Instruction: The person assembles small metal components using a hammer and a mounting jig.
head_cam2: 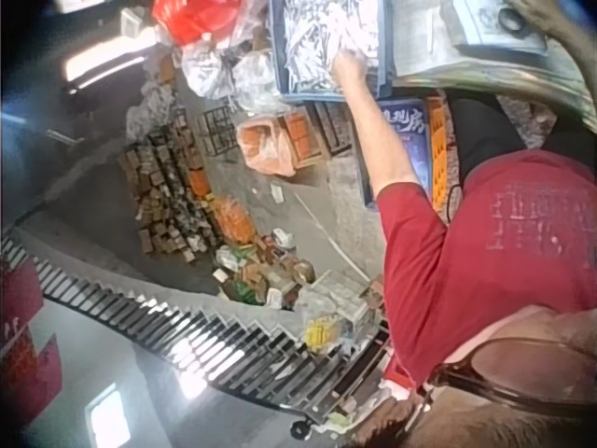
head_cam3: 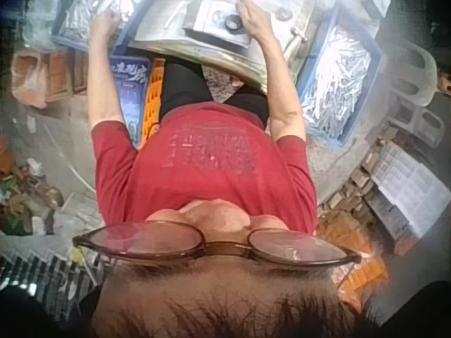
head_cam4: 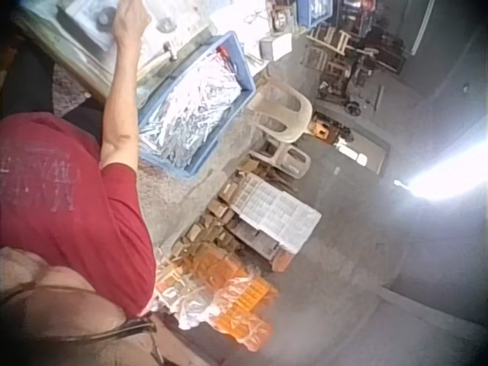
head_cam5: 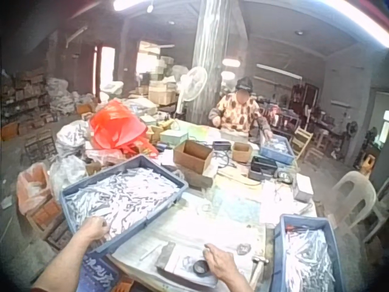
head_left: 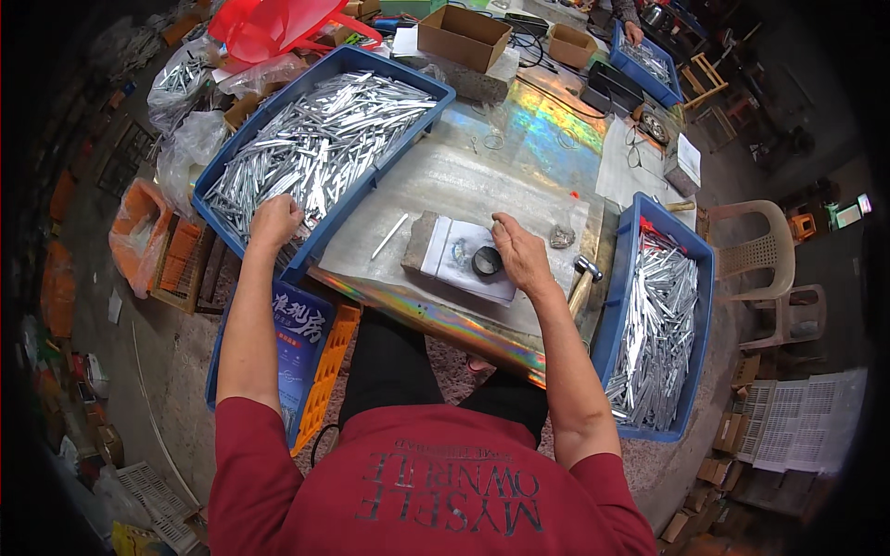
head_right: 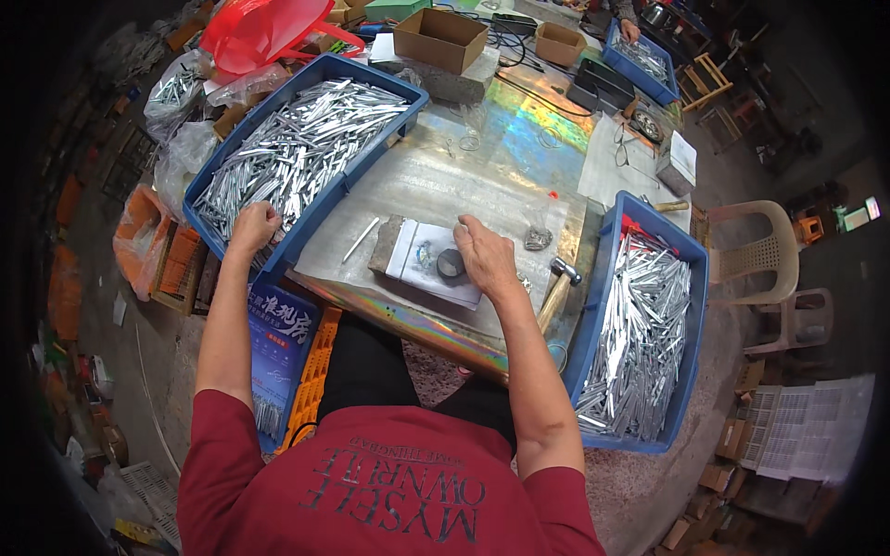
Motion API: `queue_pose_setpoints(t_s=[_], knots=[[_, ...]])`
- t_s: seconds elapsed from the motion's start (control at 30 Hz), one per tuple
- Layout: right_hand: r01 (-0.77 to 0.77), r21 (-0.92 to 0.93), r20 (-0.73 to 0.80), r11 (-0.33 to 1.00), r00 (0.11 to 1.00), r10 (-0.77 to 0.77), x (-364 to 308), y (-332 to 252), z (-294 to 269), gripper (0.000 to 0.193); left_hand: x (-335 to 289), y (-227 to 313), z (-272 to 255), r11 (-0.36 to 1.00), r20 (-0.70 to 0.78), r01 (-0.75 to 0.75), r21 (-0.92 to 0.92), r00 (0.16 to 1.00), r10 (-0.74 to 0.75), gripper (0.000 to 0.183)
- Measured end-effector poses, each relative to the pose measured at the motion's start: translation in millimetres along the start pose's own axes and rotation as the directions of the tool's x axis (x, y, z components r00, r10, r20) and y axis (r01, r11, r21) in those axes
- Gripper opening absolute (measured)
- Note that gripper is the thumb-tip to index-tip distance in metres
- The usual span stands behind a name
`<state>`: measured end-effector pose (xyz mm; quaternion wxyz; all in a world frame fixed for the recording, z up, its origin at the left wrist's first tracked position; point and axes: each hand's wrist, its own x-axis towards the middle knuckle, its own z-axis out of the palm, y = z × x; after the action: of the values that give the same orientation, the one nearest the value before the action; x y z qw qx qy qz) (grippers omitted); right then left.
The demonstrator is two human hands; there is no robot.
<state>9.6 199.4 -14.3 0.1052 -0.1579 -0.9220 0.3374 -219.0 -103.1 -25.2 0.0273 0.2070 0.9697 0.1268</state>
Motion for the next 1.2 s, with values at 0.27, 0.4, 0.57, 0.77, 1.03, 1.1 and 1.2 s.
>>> queue_pose_setpoints(t_s=[0.27, 0.4, 0.57, 0.77, 1.03, 1.1, 1.2], knots=[[0.008, 0.044, -0.036, 0.999, 0.999, -0.006, -7.1, -3.8, -0.8, 0.037, -0.2, 6.8, -2.8, 0.998, -0.012, 0.061, 0.013, 0.998, -0.061, 0.02], [0.008, 0.098, -0.08, 0.995, 0.997, 0.0, -11.9, 3.8, 1.0, 0.037, 0.4, 10.6, -6.5, 0.998, 0.019, 0.062, 0.001, 0.998, -0.062, 0.021], [-0.053, 0.166, -0.17, 0.985, 0.982, 0.081, -20.3, -2.1, -8.6, 0.04, -2.4, 14.9, -5.8, 0.996, -0.033, 0.054, 0.071, 0.998, -0.052, 0.018], [-0.057, 0.462, -0.411, 0.885, 0.871, 0.271, -43.3, 17.9, -7.6, 0.04, -6.9, 15.0, -11.3, 0.994, -0.08, 0.002, 0.112, 0.997, 0.007, 0.019], [-0.072, 0.576, -0.441, 0.814, 0.811, 0.384, -86.5, 12.8, -17.1, 0.033, -30.3, 26.9, -41.6, 0.996, -0.202, -0.025, -0.086, 0.979, 0.007, 0.018], [-0.11, 0.581, -0.429, 0.806, 0.8, 0.418, -95.5, 9.1, -18.4, 0.03, -48.6, 50.8, -56.9, 0.946, -0.138, -0.036, -0.323, 0.99, -0.009, 0.015], [-0.104, 0.595, -0.372, 0.797, 0.843, 0.388, -105.9, 2.0, -13.4, 0.028, -80.1, 83.9, -53.5, 0.588, 0.03, -0.054, -0.807, 0.991, 0.132, 0.009]])
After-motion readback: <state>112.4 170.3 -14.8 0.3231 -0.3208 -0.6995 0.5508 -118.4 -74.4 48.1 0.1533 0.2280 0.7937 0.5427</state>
